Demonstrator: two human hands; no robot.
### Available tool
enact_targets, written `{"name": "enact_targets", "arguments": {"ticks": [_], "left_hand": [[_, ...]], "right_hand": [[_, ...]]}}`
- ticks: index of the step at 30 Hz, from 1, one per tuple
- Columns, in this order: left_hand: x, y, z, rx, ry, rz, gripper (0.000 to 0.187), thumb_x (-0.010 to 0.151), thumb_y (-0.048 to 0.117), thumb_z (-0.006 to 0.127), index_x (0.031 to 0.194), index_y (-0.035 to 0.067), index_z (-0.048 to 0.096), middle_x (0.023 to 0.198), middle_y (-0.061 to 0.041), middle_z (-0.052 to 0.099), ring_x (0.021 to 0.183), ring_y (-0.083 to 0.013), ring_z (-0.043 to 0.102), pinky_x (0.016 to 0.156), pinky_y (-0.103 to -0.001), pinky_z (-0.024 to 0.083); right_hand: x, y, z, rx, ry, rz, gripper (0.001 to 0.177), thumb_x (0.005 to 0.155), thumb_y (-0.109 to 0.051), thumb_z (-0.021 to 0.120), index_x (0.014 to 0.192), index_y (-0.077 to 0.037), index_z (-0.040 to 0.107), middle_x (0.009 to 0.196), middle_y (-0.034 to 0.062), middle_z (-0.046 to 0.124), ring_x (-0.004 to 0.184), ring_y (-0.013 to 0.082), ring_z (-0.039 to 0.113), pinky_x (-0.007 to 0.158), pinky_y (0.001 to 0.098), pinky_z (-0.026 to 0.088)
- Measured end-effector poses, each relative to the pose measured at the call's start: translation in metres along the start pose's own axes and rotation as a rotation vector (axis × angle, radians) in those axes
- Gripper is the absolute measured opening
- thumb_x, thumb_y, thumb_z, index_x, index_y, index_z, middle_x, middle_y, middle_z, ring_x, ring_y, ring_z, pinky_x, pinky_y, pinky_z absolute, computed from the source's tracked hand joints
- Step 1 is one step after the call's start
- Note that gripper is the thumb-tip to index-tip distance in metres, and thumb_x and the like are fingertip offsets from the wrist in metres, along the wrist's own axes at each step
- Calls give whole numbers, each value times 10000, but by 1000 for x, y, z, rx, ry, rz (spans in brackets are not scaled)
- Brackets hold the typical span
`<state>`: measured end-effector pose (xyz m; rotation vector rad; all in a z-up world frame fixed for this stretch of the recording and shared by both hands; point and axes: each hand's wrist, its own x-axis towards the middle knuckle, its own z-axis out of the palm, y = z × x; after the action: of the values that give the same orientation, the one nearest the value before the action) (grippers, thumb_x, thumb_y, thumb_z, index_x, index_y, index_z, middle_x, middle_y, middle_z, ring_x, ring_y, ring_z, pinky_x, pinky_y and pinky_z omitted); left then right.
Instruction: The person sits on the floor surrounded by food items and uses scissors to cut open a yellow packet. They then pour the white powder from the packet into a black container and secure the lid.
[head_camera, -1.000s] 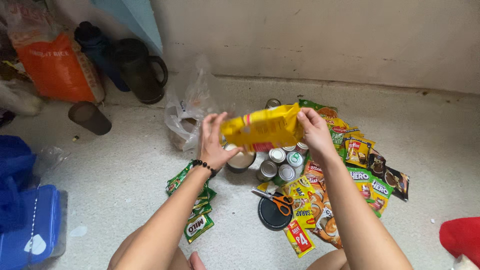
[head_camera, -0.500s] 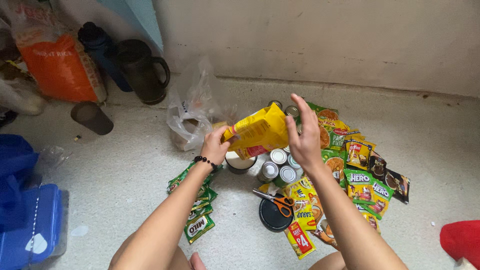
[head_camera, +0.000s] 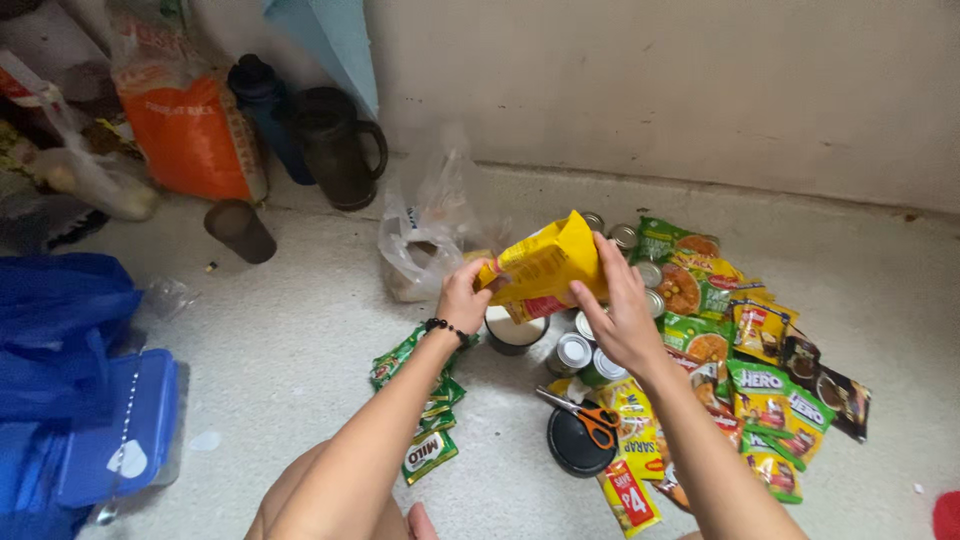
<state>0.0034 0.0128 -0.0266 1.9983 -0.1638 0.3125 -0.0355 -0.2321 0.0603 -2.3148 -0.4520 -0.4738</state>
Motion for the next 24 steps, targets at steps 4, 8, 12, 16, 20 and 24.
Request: {"name": "enact_targets", "arguments": {"ticks": [4, 8, 12, 16, 20, 24], "left_hand": [[3, -4, 3, -35, -18, 4, 276, 868, 137, 711, 1140, 94, 709, 1009, -146, 763, 939, -292, 756, 808, -379, 568], [1, -6, 5, -26, -14, -30, 261, 864, 125, 721, 1122, 87, 712, 986, -141, 764, 906, -286, 757, 794, -370, 566], [1, -3, 8, -39, -10, 15, 255, 870, 122, 734, 1120, 80, 713, 989, -138, 766, 919, -264, 752, 800, -359, 562], [5, 4, 11, -54, -29, -47, 237, 888, 159, 739, 1110, 83, 715, 947, -121, 773, 871, -210, 761, 772, -343, 569], [4, 12, 11, -118, -30, -2, 213, 901, 161, 746, 1092, 71, 723, 908, -101, 770, 828, -179, 741, 751, -330, 570], [3, 20, 10, -113, -36, -10, 230, 899, 161, 751, 1108, 72, 712, 901, -81, 767, 823, -155, 742, 741, -316, 570]], "right_hand": [[-3, 10, 4, 43, 7, 41, 692, 994, -296, 638, 1549, 8, 357, 1552, 272, 452, 1463, 390, 433, 1206, 441, 331], [-4, 15, 3, 46, 7, 71, 713, 950, -254, 693, 1524, 14, 367, 1533, 275, 463, 1446, 392, 451, 1191, 429, 355], [-7, 21, 2, 74, 59, 82, 801, 933, -226, 721, 1568, -9, 283, 1542, 271, 454, 1455, 385, 436, 1187, 437, 352], [-5, 32, 6, 411, 200, 236, 956, 927, -247, 726, 1600, -65, 71, 1584, 210, 309, 1450, 334, 360, 1138, 463, 358], [-11, 40, 11, 1019, -51, 620, 836, 931, -328, 658, 1614, -195, 195, 1526, 142, 501, 1331, 267, 504, 1061, 448, 411], [-16, 41, 19, 1119, 38, 655, 750, 930, -311, 652, 1581, -182, 303, 1482, 60, 496, 1319, 208, 504, 1054, 404, 419]]}}
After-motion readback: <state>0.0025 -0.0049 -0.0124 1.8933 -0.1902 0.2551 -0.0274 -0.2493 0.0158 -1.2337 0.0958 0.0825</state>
